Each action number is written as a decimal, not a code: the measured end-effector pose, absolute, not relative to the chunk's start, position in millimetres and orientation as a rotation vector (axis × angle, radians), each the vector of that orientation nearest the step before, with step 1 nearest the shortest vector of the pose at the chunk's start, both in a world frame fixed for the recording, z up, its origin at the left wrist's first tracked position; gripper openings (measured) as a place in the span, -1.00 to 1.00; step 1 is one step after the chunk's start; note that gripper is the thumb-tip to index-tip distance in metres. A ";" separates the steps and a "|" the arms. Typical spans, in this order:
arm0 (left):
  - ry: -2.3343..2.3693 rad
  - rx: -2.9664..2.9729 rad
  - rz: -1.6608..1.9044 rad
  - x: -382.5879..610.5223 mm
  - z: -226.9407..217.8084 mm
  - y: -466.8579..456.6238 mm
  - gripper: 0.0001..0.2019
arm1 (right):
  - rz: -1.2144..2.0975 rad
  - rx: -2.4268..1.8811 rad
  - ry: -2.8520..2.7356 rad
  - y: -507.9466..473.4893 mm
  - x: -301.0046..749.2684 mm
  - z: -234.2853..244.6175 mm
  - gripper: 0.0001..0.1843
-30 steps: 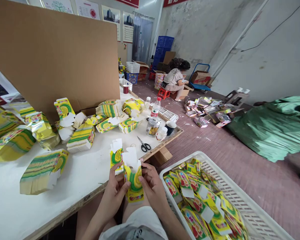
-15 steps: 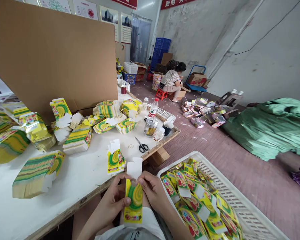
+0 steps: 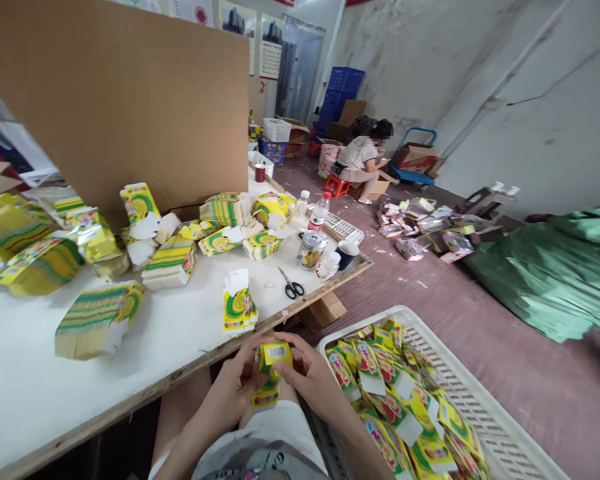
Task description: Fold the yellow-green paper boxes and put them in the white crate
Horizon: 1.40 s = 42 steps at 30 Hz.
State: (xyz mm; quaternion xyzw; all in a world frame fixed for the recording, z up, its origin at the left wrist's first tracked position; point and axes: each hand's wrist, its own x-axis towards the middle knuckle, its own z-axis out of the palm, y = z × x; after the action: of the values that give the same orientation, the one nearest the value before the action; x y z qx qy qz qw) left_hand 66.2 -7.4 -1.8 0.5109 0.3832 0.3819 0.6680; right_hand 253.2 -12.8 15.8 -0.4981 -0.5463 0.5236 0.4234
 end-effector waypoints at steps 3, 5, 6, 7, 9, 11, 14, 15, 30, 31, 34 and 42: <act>0.903 1.188 0.897 64.7 -0.1 -26.5 -0.54 | 1.393 -1.273 -1.441 -22.8 248.7 9.4 -0.56; 0.942 1.196 0.932 61.8 0.8 -42.5 -0.49 | 1.382 -1.336 -1.552 -28.6 246.2 0.9 -0.61; 0.959 1.192 0.946 60.2 0.4 -50.6 -0.47 | 1.375 -1.358 -1.612 -30.9 244.9 -4.0 -0.62; 0.978 1.184 0.958 58.8 -0.8 -58.6 -0.45 | 1.372 -1.373 -1.669 -32.9 243.6 -9.0 -0.62; 1.017 1.163 0.982 56.7 -6.2 -73.5 -0.44 | 1.368 -1.377 -1.758 -36.4 240.4 -18.0 -0.60; 1.049 1.136 1.021 55.8 -14.2 -86.2 -0.42 | 1.360 -1.372 -1.821 -39.5 236.8 -24.5 -0.56; 1.083 1.122 1.089 55.2 -26.0 -101.2 -0.39 | 1.364 -1.363 -1.904 -44.3 232.5 -28.8 -0.49; 1.093 1.127 1.105 54.8 -28.9 -105.2 -0.37 | 1.363 -1.364 -1.927 -45.9 231.6 -29.2 -0.47; 1.105 1.377 1.045 53.8 -60.2 -161.4 -0.27 | 1.340 -1.515 -2.039 -99.7 230.6 -34.6 -0.45; 1.100 1.386 1.037 55.1 -60.3 -165.9 -0.28 | 1.314 -1.517 -2.051 -104.0 231.4 -33.5 -0.46; 1.080 1.413 1.038 59.0 -58.6 -178.4 -0.30 | 1.241 -1.520 -2.102 -114.7 236.4 -30.9 -0.49; 1.024 1.437 1.063 67.9 -57.2 -203.2 -0.32 | 1.363 -1.448 -2.181 -134.9 250.0 -24.3 -0.40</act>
State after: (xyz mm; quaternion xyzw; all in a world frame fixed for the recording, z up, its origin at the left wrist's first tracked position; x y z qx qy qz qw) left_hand 67.9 -203.2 -57.2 0.5981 0.4262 0.4424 0.5147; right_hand 250.0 -134.9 -24.3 -0.4883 -0.7357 0.4596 0.0951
